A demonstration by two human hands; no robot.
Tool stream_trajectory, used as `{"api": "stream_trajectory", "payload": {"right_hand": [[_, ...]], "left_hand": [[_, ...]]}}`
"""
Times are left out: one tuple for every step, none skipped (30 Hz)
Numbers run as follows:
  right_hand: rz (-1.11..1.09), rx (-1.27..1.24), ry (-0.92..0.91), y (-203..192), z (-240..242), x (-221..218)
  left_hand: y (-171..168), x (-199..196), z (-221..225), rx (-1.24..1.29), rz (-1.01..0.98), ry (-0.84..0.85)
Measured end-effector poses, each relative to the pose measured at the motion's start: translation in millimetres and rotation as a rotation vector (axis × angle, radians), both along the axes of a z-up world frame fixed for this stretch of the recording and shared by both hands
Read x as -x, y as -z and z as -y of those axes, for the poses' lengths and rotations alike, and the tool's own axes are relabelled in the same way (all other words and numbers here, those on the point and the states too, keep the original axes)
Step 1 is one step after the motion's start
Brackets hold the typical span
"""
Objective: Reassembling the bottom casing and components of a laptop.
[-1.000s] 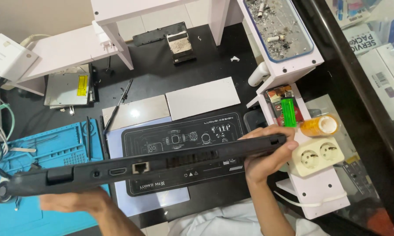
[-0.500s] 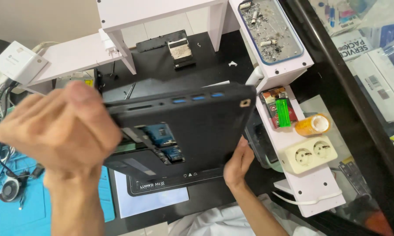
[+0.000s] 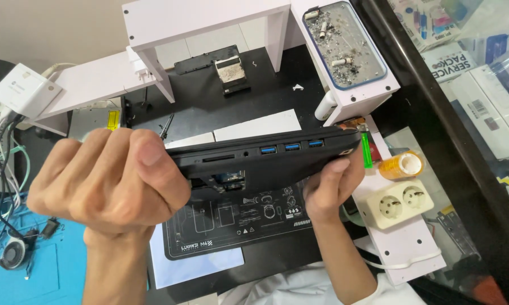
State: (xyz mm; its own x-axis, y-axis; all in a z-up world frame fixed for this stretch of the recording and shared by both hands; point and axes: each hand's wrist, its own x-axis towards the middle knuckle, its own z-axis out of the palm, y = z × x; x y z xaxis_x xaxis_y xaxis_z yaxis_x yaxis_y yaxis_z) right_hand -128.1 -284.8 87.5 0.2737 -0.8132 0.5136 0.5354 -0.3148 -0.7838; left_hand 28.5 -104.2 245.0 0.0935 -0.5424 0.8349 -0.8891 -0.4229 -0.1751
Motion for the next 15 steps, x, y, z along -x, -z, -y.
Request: {"api": "stream_trajectory", "payload": {"right_hand": [[0.009,0.039,-0.007,-6.3,2.7,-1.3],[0.011,0.041,-0.007,-20.0,3.8,-3.3],[-0.040,0.086,-0.028,-33.4,4.2,-4.5],[-0.091,0.131,-0.049,-46.7,4.5,-5.7],[-0.091,0.132,-0.051,-54.4,3.7,-6.0],[-0.079,0.132,-0.095,-62.2,2.9,-6.4],[-0.067,0.134,-0.139,-70.1,2.4,-7.2],[-0.067,0.136,-0.139,-67.1,4.5,-7.7],[-0.061,0.144,-0.141,-63.9,6.0,-8.0],[-0.054,0.152,-0.144,-60.5,7.4,-8.3],[-0.054,0.152,-0.147,-58.6,6.5,-8.5],[-0.040,0.139,-0.133,-56.6,5.6,-8.6],[-0.028,0.124,-0.119,-54.4,4.5,-8.6],[-0.028,0.122,-0.121,-54.2,3.8,-8.9],[-0.033,0.121,-0.116,-54.0,2.9,-8.7]], "left_hand": [[1.7,-1.0,0.6,0.010,0.006,0.002],[2.7,-1.9,1.7,0.012,0.009,0.001],[4.0,-2.3,2.2,0.022,-0.001,-0.004],[5.5,-2.7,2.7,0.033,-0.011,-0.010],[8.2,-3.7,3.2,0.034,-0.011,-0.012],[10.9,-4.9,3.7,0.043,-0.003,-0.010],[13.6,-6.6,4.7,0.053,0.006,-0.006],[15.0,-7.6,5.4,0.055,0.006,-0.006],[16.4,-8.3,5.6,0.063,-0.008,0.008],[17.9,-8.9,5.8,0.071,-0.022,0.022],[18.2,-9.2,5.7,0.070,-0.022,0.018],[18.5,-9.4,5.7,0.081,-0.032,0.024],[18.9,-9.8,5.8,0.090,-0.043,0.030],[19.7,-9.5,4.5,0.088,-0.043,0.027],[20.4,-8.9,3.3,0.128,-0.094,0.052]]}}
